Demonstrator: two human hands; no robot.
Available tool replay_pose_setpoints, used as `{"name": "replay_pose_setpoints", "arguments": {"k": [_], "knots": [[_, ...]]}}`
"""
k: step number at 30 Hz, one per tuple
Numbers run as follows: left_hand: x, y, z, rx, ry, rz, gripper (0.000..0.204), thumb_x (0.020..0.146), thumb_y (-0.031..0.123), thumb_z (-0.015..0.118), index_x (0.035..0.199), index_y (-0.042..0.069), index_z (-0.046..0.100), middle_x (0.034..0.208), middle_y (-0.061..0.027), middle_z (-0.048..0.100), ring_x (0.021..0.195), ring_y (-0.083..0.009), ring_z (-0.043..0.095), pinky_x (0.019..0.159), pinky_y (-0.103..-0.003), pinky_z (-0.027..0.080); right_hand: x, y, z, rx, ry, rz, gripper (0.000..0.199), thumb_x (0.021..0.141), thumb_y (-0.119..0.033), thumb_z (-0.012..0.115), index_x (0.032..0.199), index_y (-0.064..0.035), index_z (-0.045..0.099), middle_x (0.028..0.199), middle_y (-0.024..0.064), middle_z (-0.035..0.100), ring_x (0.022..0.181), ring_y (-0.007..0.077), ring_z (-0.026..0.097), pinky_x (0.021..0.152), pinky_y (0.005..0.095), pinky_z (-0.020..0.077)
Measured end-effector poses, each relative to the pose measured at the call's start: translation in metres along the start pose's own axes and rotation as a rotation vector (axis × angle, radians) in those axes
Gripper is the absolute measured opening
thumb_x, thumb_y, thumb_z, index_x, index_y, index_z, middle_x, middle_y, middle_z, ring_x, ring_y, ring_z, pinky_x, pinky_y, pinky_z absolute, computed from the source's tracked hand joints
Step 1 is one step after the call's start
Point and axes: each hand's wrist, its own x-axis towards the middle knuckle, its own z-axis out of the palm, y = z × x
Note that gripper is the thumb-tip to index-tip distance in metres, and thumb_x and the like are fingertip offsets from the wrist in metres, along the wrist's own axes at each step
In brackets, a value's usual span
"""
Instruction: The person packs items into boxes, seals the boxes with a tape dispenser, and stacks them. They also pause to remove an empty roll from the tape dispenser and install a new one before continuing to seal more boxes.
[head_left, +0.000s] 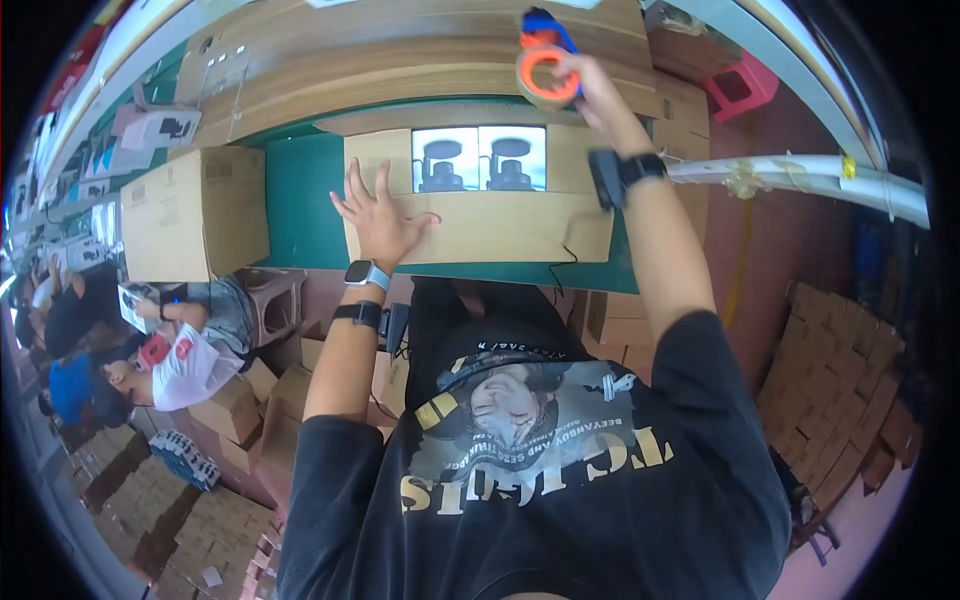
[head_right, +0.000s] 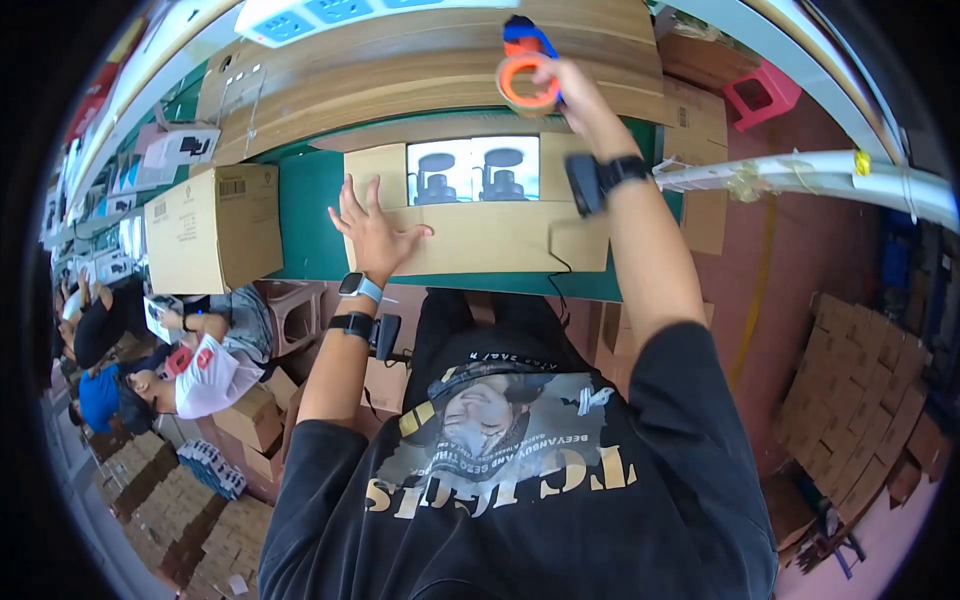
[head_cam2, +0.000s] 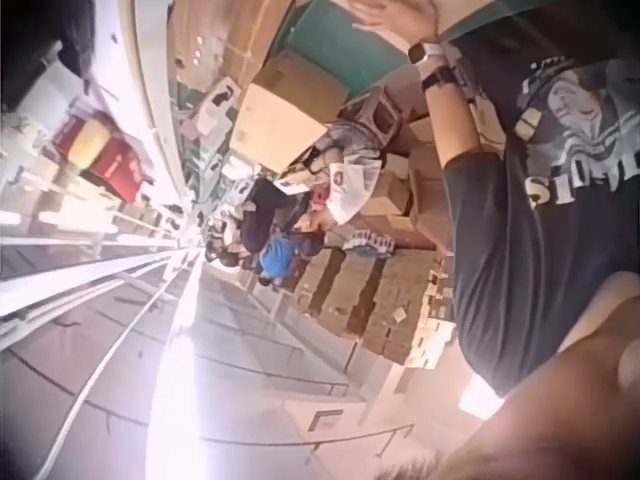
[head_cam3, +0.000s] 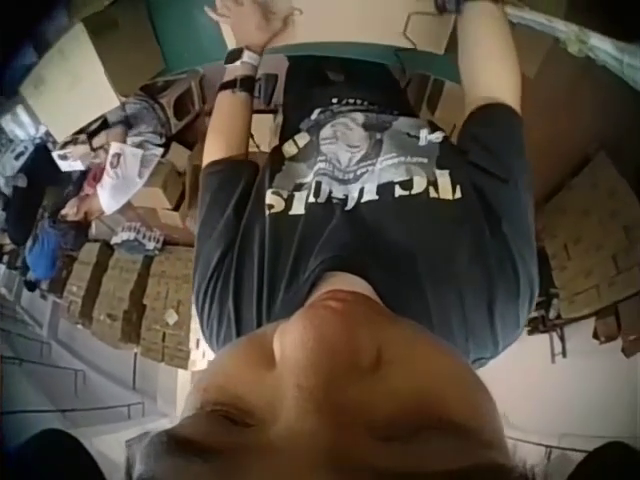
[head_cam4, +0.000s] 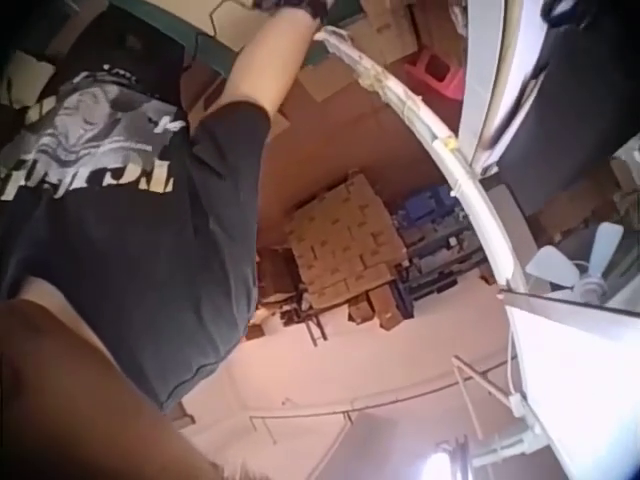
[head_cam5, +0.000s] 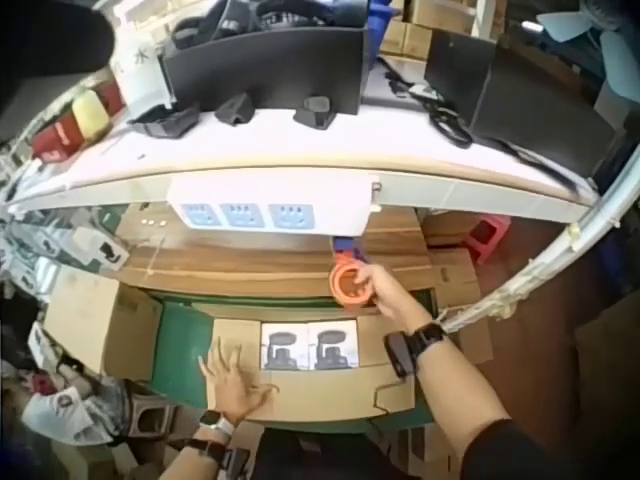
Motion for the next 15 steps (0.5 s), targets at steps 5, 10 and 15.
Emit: {"name": "replay_pose_setpoints", "arguments": {"k": [5,10,15], "knots": [[-0.003,-0.004,0.008,0.015,0.022,0.260,0.089,0.075,0.056,0.077,0.145,0.009,0.047,0.155,-0.0208,0.037,0.148,-0.0375,0.027,0.120,-0.061,0.012,-0.066,0.093,-0.011,0.240,0.144,0.130,0.029,0.073,-0.001,0.065,0.101,-0.0030,0.060,0.087,0.0049,0.062,0.083,0.0153,0.062,0.080,0.0312,0.0521],[0.005,-0.020,0.037,0.021,-0.259,0.308,0.075,0.091,0.052,0.060,0.150,0.010,0.043,0.160,-0.0165,0.034,0.149,-0.0344,0.028,0.122,-0.056,0.014,-0.064,0.085,-0.001,-0.105,0.134,-0.133,0.038,0.072,0.001,0.068,0.109,-0.0042,0.059,0.088,0.0061,0.063,0.085,0.0179,0.064,0.081,0.0346,0.0539],[0.003,-0.022,0.056,0.030,-0.175,0.281,0.069,0.098,0.048,0.052,0.152,0.006,0.039,0.159,-0.0158,0.036,0.150,-0.0341,0.027,0.122,-0.056,0.016,-0.062,0.086,0.041,-0.809,-0.251,-0.365,0.053,0.073,-0.004,0.073,0.122,-0.0054,0.055,0.107,0.0134,0.066,0.098,0.0289,0.067,0.087,0.0376,0.0535]]}}
